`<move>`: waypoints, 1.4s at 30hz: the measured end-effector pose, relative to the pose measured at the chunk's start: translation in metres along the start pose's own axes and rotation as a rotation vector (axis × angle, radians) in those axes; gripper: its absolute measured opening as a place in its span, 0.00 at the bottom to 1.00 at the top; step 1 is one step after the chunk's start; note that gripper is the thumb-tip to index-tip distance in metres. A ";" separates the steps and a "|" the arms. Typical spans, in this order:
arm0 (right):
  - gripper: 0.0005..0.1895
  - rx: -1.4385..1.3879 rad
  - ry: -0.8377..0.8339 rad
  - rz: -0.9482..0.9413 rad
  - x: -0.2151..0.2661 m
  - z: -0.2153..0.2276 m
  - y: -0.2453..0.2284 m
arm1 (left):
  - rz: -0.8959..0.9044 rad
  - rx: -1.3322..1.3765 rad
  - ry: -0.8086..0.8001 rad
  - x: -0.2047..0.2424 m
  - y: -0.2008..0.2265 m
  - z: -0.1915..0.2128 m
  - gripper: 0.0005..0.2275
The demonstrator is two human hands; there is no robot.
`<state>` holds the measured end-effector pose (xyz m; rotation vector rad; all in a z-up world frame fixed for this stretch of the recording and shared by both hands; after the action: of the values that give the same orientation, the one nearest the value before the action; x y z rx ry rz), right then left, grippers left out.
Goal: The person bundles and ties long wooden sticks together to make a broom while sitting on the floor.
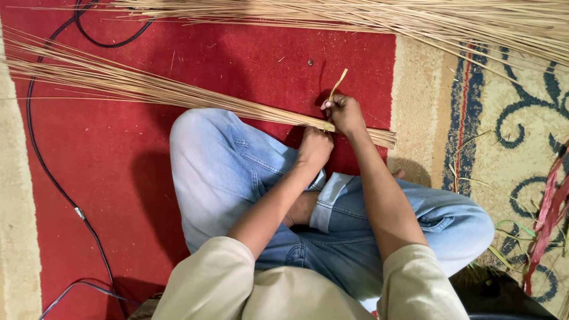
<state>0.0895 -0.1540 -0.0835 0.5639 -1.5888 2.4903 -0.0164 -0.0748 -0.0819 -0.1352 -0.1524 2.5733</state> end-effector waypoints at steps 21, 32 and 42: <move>0.18 0.466 -0.061 0.088 0.050 0.036 -0.055 | 0.171 0.319 0.002 0.008 -0.040 0.043 0.06; 0.15 0.553 -0.070 -0.242 0.029 0.026 -0.015 | 0.438 0.690 -0.115 0.026 -0.073 0.060 0.08; 0.17 0.138 0.072 -0.105 0.027 0.025 -0.019 | 0.639 1.653 0.122 -0.005 -0.077 0.052 0.09</move>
<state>0.0764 -0.1705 -0.0478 0.5530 -1.3343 2.5253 0.0214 -0.0165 -0.0198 0.3283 2.2277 2.3422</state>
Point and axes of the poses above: each hand's wrist, its own x-axis away from the middle knuckle, its own z-axis out of the back of the hand, y = z × x, the point moved 5 cm from there along -x, towards the middle knuckle, and after that the axes turned 3 degrees about -x, right-handed, at the moved point
